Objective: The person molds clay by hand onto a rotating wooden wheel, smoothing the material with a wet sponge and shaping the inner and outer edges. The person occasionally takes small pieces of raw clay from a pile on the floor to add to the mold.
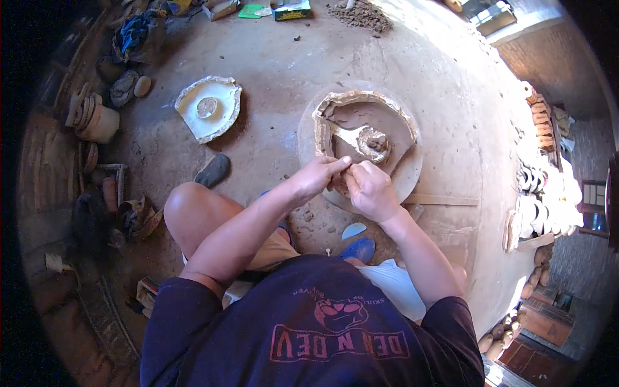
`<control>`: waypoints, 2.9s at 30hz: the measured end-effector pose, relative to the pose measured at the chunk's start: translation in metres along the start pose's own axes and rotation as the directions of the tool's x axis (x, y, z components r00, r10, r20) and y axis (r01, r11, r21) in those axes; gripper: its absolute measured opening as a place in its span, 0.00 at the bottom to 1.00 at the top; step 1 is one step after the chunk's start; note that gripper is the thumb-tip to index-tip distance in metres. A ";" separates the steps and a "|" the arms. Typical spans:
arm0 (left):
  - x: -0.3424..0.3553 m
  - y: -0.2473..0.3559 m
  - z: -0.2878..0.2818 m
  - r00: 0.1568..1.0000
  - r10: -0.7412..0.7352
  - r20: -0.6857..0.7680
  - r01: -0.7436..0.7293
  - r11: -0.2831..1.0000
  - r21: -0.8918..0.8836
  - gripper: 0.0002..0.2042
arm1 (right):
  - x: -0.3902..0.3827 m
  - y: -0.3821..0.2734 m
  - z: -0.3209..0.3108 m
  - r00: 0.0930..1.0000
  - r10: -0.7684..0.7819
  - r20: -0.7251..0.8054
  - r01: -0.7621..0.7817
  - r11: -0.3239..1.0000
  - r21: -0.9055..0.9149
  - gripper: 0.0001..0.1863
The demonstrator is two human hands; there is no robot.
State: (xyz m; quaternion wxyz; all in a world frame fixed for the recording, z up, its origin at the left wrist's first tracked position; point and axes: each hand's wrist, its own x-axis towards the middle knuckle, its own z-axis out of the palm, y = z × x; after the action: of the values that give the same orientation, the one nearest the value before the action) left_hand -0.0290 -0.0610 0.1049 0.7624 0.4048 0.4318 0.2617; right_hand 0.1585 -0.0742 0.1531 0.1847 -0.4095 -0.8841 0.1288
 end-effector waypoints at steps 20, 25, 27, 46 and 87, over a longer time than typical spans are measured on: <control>0.037 -0.083 0.028 0.547 0.427 -0.720 -0.111 0.890 0.443 0.26 | 0.075 0.037 0.032 0.909 0.416 -0.028 -0.410 0.904 0.123 0.17; 0.045 -0.084 0.031 0.506 0.487 -0.712 -0.166 0.865 0.474 0.26 | 0.092 0.047 0.038 0.902 0.399 0.165 -0.413 0.908 0.064 0.15; 0.050 -0.083 0.030 0.516 0.503 -0.694 -0.193 0.857 0.478 0.26 | 0.093 0.051 0.041 0.882 0.388 0.267 -0.411 0.911 0.033 0.15; 0.086 -0.053 -0.040 0.537 0.621 -0.572 -0.303 0.774 0.556 0.18 | 0.067 0.030 -0.013 0.604 0.232 0.762 -0.219 0.968 -0.122 0.33; 0.099 -0.032 -0.067 0.467 0.643 -0.606 -0.216 0.748 0.627 0.21 | -0.042 0.060 -0.019 0.730 0.653 0.202 -0.356 0.110 0.928 0.24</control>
State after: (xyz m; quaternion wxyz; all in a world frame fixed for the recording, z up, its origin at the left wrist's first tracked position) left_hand -0.0369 0.0217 0.0137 0.2693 0.5121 0.6513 0.4909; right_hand 0.2320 -0.0672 0.1387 0.4402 -0.5154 -0.4102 0.6102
